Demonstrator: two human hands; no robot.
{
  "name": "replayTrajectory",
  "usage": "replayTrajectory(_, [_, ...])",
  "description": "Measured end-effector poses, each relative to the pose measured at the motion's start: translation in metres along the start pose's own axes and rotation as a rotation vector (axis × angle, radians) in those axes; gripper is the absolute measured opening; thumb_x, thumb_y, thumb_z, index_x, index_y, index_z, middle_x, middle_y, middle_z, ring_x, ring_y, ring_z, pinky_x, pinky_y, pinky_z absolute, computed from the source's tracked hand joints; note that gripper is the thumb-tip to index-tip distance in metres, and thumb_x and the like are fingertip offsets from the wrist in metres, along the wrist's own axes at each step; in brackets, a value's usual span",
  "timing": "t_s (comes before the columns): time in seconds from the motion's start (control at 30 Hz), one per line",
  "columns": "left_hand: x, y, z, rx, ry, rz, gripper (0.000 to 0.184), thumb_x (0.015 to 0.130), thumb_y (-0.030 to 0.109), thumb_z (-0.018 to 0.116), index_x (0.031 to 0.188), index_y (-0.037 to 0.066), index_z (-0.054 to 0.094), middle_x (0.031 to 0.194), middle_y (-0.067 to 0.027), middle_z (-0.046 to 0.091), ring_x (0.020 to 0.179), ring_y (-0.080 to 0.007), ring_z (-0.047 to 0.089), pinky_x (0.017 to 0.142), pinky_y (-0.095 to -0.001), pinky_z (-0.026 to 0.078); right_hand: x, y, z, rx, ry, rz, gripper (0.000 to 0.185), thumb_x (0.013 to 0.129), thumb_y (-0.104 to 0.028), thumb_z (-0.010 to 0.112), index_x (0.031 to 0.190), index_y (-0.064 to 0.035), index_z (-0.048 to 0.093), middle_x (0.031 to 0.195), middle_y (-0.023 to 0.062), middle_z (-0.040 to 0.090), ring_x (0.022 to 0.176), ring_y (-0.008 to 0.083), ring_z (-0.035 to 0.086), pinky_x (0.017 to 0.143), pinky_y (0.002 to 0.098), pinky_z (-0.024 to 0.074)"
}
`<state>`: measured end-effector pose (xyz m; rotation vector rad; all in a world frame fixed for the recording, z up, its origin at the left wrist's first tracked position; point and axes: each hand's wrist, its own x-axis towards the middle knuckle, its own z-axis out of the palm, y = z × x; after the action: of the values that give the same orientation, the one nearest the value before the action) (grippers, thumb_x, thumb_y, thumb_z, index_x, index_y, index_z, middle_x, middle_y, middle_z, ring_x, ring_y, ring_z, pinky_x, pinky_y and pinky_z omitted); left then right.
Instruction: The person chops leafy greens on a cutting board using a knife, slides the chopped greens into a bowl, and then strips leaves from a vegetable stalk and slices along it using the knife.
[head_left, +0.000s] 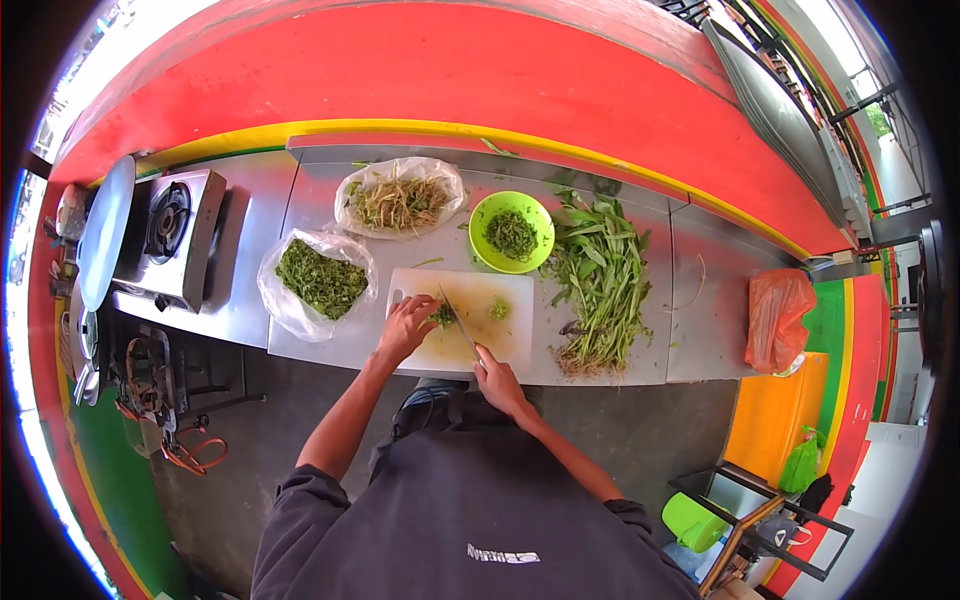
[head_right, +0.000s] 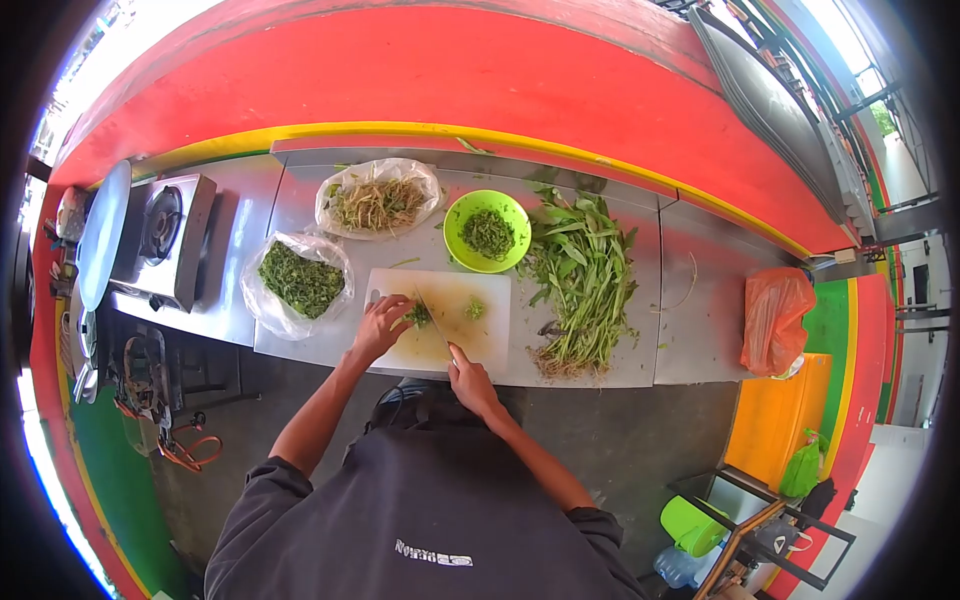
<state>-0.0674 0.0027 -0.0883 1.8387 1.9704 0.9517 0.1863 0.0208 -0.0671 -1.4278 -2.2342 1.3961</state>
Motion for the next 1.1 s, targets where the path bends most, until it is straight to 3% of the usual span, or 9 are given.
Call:
replayTrajectory(0.07, [0.007,-0.008,0.005,0.086,-0.119,0.061,0.027,0.083,0.022,0.077,0.110,0.017,0.076,0.107,0.0019,0.067,0.102,-0.0203,0.063,0.083,-0.0411,0.045,0.003,-0.002,-0.001,-0.004,-0.006,-0.002,0.044,0.100,-0.023,0.056,0.142,-0.0112,0.049,0.074,0.0281,0.064,0.073,0.0488,0.064,0.066,0.0546,0.0475])
replayTrajectory(0.2, [0.014,-0.011,0.008,0.064,-0.130,0.085,0.023,0.082,0.021,0.077,0.105,0.016,0.077,0.102,0.0007,0.068,0.097,-0.0194,0.064,0.081,-0.0406,0.044,0.001,-0.005,-0.006,0.023,0.006,0.015,0.044,0.100,-0.024,0.056,0.141,-0.0100,0.049,0.073,0.0277,0.064,0.072,0.0480,0.065,0.065,0.0535,0.0473])
replayTrajectory(0.3, [0.009,-0.003,0.016,0.049,-0.056,0.012,0.013,0.082,0.019,0.078,0.094,0.014,0.077,0.093,-0.0002,0.070,0.091,-0.0202,0.065,0.080,-0.0399,0.043,-0.003,-0.002,-0.008,0.049,0.006,0.034,0.044,0.100,-0.024,0.056,0.141,-0.0084,0.050,0.073,0.0279,0.064,0.071,0.0475,0.065,0.064,0.0525,0.0474])
replayTrajectory(0.37, [0.004,0.005,0.021,0.033,0.037,-0.140,0.008,0.081,0.018,0.077,0.087,0.012,0.077,0.086,-0.0019,0.071,0.088,-0.0223,0.066,0.080,-0.0398,0.043,-0.007,-0.002,-0.006,0.035,0.005,0.030,0.044,0.100,-0.024,0.056,0.141,-0.0079,0.049,0.072,0.0280,0.064,0.071,0.0475,0.065,0.064,0.0527,0.0474])
replayTrajectory(0.47, [-0.002,0.016,0.030,-0.012,0.129,-0.248,0.008,0.082,0.019,0.076,0.084,0.011,0.078,0.084,-0.0032,0.073,0.087,-0.0235,0.067,0.080,-0.0403,0.042,-0.006,0.000,-0.001,0.017,-0.006,0.013,0.044,0.100,-0.024,0.056,0.141,-0.0075,0.049,0.071,0.0282,0.063,0.070,0.0477,0.065,0.063,0.0531,0.0473])
replayTrajectory(0.8, [-0.012,0.039,0.042,0.038,0.192,-0.393,0.010,0.086,0.017,0.072,0.087,0.008,0.077,0.088,-0.0058,0.072,0.091,-0.0243,0.066,0.082,-0.0406,0.041,0.002,-0.003,0.005,-0.015,-0.059,-0.014,0.044,0.101,-0.022,0.053,0.143,-0.0097,0.046,0.071,0.0289,0.064,0.071,0.0493,0.064,0.065,0.0563,0.0483])
replayTrajectory(1.1, [-0.019,0.033,0.042,0.145,0.170,-0.145,0.009,0.087,0.012,0.069,0.095,0.009,0.072,0.091,-0.0041,0.067,0.090,-0.0243,0.063,0.082,-0.0422,0.041,0.030,-0.008,0.016,-0.133,-0.001,-0.103,0.044,0.101,-0.020,0.052,0.143,-0.0103,0.045,0.075,0.0288,0.065,0.073,0.0497,0.065,0.065,0.0573,0.0491])
